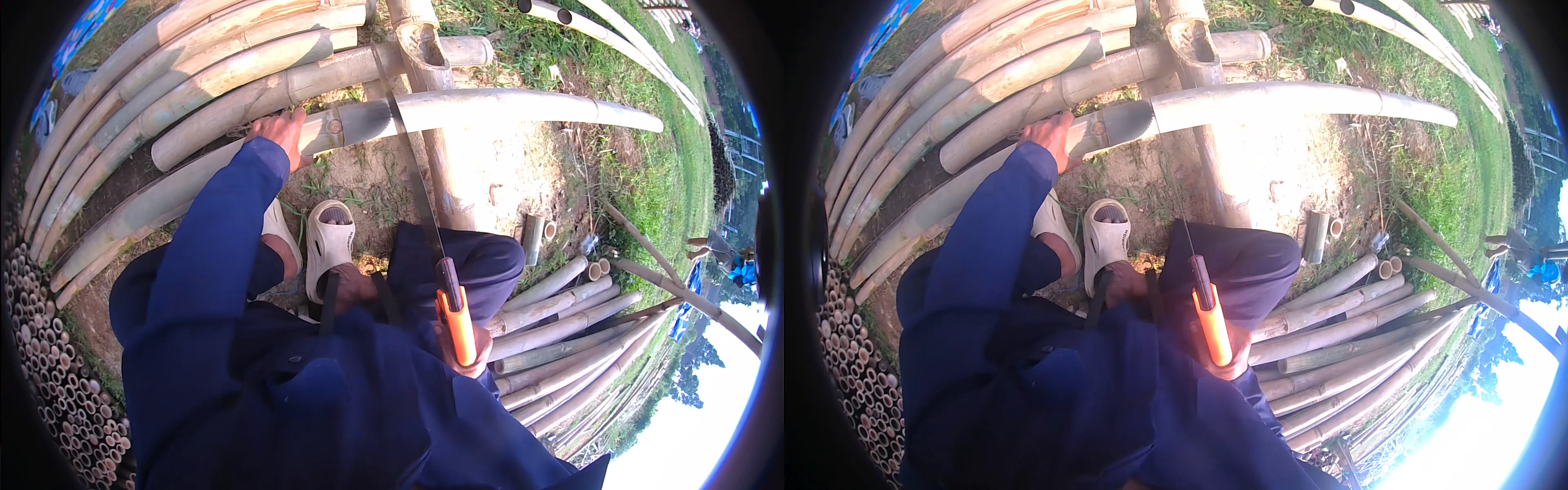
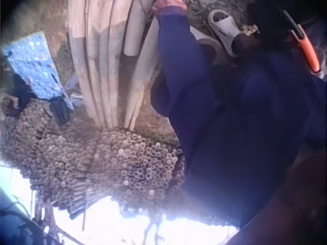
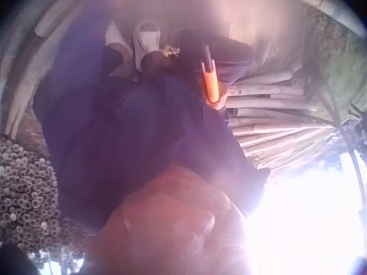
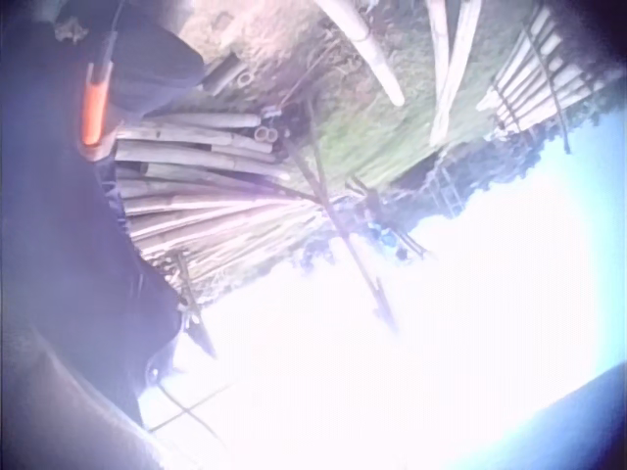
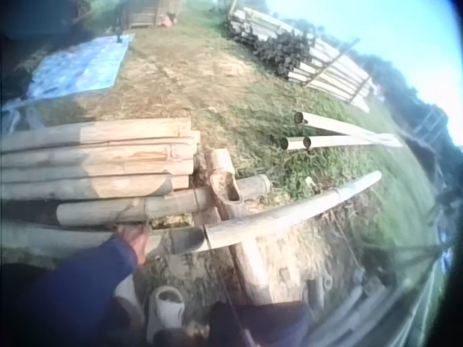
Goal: The person sits on the ground and uses a hand saw to cut bamboo poles into shorter sections. They position each pole, saw through it, and then move the cut pieces aside.
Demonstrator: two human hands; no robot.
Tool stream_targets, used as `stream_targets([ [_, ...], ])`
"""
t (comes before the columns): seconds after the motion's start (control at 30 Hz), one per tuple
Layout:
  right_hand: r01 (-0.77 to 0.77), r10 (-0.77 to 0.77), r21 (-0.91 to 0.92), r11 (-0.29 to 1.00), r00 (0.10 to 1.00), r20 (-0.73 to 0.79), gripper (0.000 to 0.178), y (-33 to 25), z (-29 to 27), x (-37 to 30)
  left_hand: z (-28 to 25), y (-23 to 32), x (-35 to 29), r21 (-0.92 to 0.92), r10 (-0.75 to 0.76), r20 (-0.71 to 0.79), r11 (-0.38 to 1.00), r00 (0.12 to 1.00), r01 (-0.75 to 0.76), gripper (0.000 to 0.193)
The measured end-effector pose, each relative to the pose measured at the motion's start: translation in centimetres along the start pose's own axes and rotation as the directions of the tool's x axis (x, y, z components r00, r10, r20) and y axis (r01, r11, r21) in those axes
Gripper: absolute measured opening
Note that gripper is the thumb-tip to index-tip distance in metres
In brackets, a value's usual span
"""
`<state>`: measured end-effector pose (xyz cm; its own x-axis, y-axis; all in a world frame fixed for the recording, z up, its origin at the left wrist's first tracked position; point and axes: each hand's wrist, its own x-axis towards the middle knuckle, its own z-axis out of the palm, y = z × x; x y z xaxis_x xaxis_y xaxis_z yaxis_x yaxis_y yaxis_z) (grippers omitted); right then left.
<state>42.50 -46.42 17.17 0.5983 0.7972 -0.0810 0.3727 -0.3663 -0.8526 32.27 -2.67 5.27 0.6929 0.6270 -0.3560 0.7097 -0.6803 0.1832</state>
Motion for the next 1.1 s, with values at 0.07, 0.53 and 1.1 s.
stream_targets([
  [0.07, -0.076, 0.079, 0.06, 0.995, 0.995, -0.061, 0.035, 0.5, 2.0, 3.0, 0.3, 0.7, 0.0, 0.022, -0.003, 0.02, 1.0, 1.0, 0.003, 0.081],
  [0.53, -0.162, 0.165, -0.049, 0.986, 0.984, 0.064, 0.025, -1.9, 1.2, 4.9, -2.5, 2.0, 0.1, 0.015, -0.078, 0.131, 0.997, 0.988, 0.077, 0.082],
  [1.1, -0.091, 0.09, 0.048, 0.995, 0.995, 0.039, 0.013, 1.0, 4.2, 6.0, -1.2, 0.3, 0.0, 0.007, -0.018, 0.068, 1.0, 0.998, 0.018, 0.09],
])
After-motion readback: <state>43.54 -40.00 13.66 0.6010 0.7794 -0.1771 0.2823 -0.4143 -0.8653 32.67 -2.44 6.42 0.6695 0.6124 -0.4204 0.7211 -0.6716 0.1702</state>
